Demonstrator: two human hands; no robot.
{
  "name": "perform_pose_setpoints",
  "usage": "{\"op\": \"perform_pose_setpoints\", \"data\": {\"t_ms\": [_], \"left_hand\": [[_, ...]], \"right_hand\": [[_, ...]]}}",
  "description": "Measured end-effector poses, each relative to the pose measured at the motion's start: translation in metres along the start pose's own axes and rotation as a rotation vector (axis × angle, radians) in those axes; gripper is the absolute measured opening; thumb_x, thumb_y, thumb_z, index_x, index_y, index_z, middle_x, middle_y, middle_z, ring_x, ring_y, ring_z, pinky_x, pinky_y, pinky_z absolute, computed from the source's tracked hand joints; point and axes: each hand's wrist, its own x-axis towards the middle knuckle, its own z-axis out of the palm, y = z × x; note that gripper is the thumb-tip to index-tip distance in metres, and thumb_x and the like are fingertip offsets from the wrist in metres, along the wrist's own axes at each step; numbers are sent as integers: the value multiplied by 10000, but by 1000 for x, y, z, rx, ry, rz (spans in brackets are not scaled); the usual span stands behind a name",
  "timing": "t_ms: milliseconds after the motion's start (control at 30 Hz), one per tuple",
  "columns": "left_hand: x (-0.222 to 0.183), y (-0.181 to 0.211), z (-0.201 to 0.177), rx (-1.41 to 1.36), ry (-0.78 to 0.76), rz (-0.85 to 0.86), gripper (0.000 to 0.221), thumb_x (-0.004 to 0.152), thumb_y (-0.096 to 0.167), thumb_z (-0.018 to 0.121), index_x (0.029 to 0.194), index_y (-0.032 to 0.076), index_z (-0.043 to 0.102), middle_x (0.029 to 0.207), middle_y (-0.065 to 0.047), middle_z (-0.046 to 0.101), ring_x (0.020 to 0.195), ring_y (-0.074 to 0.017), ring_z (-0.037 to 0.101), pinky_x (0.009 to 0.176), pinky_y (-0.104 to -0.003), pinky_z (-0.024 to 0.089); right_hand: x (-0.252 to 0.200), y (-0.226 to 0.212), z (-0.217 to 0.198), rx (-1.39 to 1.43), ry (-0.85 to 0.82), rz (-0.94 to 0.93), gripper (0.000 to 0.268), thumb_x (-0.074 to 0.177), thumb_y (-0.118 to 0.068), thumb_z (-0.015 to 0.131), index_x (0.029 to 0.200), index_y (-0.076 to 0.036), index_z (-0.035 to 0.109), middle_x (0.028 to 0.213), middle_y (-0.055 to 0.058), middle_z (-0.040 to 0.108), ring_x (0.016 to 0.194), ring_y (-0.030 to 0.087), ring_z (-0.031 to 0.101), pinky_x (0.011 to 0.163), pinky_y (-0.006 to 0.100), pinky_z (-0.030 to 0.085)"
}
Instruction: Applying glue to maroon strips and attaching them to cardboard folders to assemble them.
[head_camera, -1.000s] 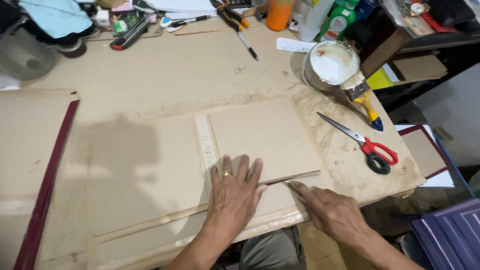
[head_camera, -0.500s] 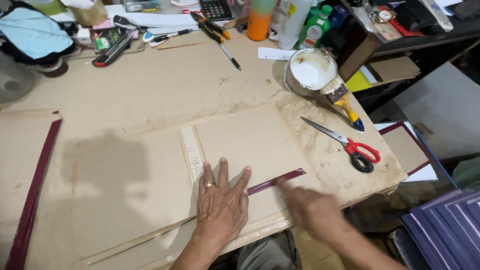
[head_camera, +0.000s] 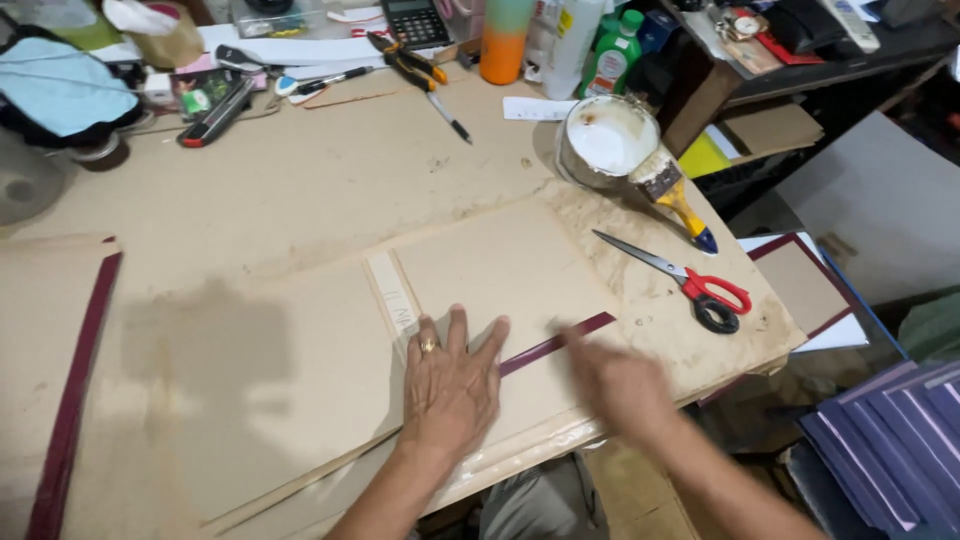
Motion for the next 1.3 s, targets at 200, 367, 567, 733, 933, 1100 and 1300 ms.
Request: {"op": "perform_pose_setpoints", "data": {"t_ms": [200, 367, 567, 733, 933, 1100, 1300], "left_hand": [[10, -16, 0, 57, 124, 63, 430, 1041, 324, 460, 1456, 211, 474, 1334, -166, 559, 1046, -447, 553, 883, -568, 453], [4, -12, -37, -76, -100, -10, 583, 1008, 51, 399, 1577, 177, 419, 1430, -185, 553, 1270, -436, 541, 1032, -548, 383], [7, -28, 20, 141, 338, 97, 736, 884, 35, 490, 1596, 161, 350, 1416, -101, 592, 1044, -416, 603, 855, -531, 501], [-51, -46, -35, -92, 53, 106, 803, 903, 214, 465, 1629, 48, 163, 1591, -305, 317, 1452, -447, 330, 1120, -576, 309], [-75, -61, -43, -10, -248, -217, 767, 986, 663, 204, 1636, 262, 126, 1702, -130, 31, 1526, -499, -17, 1180, -707, 1], [-73, -62, -53, -58, -237, -251, 670, 992, 499, 169, 1636, 315, 179, 1700, -105, 118, 1539, -470, 61, 1204, -700, -7], [-77, -78, -23, 139, 73, -103, 564, 1003, 411, 327, 1542, 272, 423, 1564, -116, 407, 1366, -488, 385, 1084, -697, 262]], "right_hand": [[-24, 22, 94, 409, -126, 124, 358, 887, -196, 580, 1229, -225, 682, 1061, -124, 734, 934, 19, 679, 854, 205, 531], [43, -24, -42, -1, -90, 370, 396, 995, -456, 482, 1316, -367, 696, 865, 84, 786, 822, 336, 779, 750, 528, 607], [2, -93, -8, 87, -18, -111, 291, 992, -258, 515, 1273, -200, 563, 655, -4, 648, 491, 291, 643, 365, 515, 457], [38, -63, -40, 71, -23, 178, 477, 1065, -314, 306, 1497, -276, 504, 785, 48, 767, 428, 208, 596, 393, 373, 469], [22, -104, -7, 49, -79, -64, 615, 930, -237, 447, 1542, -254, 388, 682, -17, 668, 523, 220, 639, 422, 418, 491], [39, -79, -16, 36, 40, 204, 291, 1038, -339, 437, 1276, -244, 576, 637, 46, 715, 514, 333, 657, 423, 444, 479], [25, -128, -1, 34, -31, -180, 580, 941, -257, 578, 1512, -267, 478, 708, -41, 697, 473, 179, 585, 356, 395, 435]]}}
